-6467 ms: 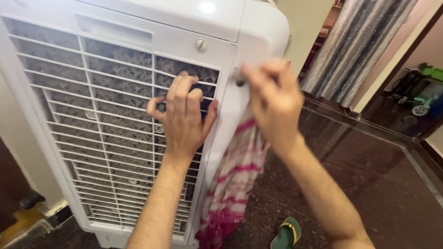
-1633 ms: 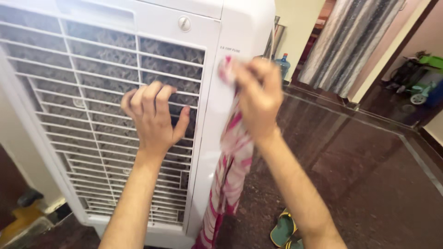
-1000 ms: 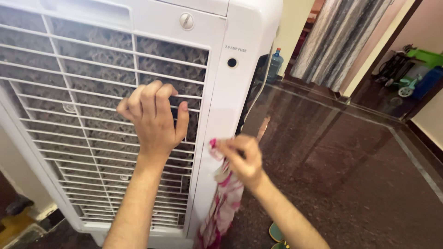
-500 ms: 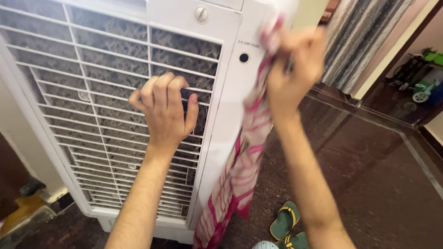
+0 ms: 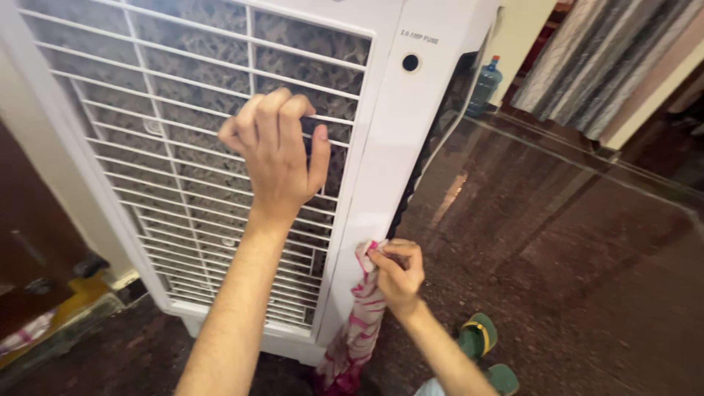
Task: The person cleans the exterior and edges of a white air cooler using a patterned cloth, wiping the sides and various parts of the plastic frame.
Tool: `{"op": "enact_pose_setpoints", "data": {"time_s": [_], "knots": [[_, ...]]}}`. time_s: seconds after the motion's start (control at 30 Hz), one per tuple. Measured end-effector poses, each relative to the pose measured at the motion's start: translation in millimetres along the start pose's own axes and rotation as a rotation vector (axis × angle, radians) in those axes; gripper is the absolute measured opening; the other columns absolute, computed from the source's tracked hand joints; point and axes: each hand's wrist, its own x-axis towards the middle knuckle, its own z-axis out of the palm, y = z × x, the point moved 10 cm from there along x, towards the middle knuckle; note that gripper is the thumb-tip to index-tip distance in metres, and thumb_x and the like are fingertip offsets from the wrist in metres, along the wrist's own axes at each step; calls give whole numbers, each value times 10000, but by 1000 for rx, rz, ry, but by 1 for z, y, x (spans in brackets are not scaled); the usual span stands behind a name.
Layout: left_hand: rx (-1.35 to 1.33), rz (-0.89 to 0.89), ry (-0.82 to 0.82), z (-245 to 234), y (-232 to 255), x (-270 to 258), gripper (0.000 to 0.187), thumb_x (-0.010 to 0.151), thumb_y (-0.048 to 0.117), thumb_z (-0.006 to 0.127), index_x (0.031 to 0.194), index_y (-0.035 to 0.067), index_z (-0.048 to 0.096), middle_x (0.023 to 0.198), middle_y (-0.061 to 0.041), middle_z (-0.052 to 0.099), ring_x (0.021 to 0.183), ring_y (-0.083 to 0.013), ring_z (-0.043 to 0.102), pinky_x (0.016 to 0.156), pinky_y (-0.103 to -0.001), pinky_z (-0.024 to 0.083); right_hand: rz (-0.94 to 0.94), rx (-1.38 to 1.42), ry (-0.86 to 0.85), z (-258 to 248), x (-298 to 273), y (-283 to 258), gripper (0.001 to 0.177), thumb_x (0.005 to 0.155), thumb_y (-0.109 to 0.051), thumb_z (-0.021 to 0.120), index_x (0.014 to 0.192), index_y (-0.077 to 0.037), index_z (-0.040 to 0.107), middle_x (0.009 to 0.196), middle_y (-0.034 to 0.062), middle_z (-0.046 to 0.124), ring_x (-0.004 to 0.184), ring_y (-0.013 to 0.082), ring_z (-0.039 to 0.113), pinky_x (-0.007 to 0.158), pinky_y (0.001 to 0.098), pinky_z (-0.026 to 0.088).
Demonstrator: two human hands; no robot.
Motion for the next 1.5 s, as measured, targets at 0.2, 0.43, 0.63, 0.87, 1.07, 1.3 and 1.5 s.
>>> {"op": "enact_pose_setpoints", "data": {"time_s": [0.2,0.43,0.63,0.87,1.07,1.3,1.5], "knots": [[6,0,4,-1,0,2,268,1040,329,597,1217,128,589,1280,-58,540,1295,-262,446,1069,-464,257,-166,-176,17,-22,107,-20,220,814,104,749,952,-62,710,978,98,626,859,262,651,708,348,537],[-19,-4,-13,-1,0,4,355,1065,428,489,1203,117,590,1282,-75,541,1285,-275,448,1069,-474,262,-197,-247,58,-17,220,-60,286,875,57,795,1115,-86,733,997,87,564,989,284,534,828,403,436],[-14,0,-21,0,-1,3,375,1077,449,458,1194,118,588,1281,-74,542,1291,-276,448,1069,-473,264,-230,-274,-178,15,110,-47,226,801,-78,772,1020,-135,769,863,-8,551,859,218,503,782,425,342],[-16,-1,-17,2,-2,0,371,1083,445,463,1208,119,590,1282,-69,537,1294,-271,445,1075,-476,262,-347,-364,-333,30,-10,-60,307,767,-201,750,1072,-190,782,954,-64,630,935,170,547,852,400,313],[1,-12,-21,1,-1,1,386,1071,460,456,1192,119,592,1280,-72,540,1287,-280,447,1064,-479,257,-223,-439,14,-4,80,-44,219,783,-97,817,985,-178,785,884,-57,576,900,223,492,871,419,280],[-20,-1,-22,0,-1,1,412,1089,481,434,1209,116,584,1283,-80,529,1297,-279,444,1082,-480,256,-188,-392,-16,6,37,-40,266,747,-52,805,974,-191,794,853,-31,567,865,207,476,820,407,284],[-16,0,-19,2,-2,0,408,1098,476,429,1219,118,582,1286,-76,529,1302,-275,443,1082,-476,251,-201,-393,-154,8,27,-53,305,697,-76,802,985,-176,808,857,-57,616,902,214,505,835,431,296]]}}
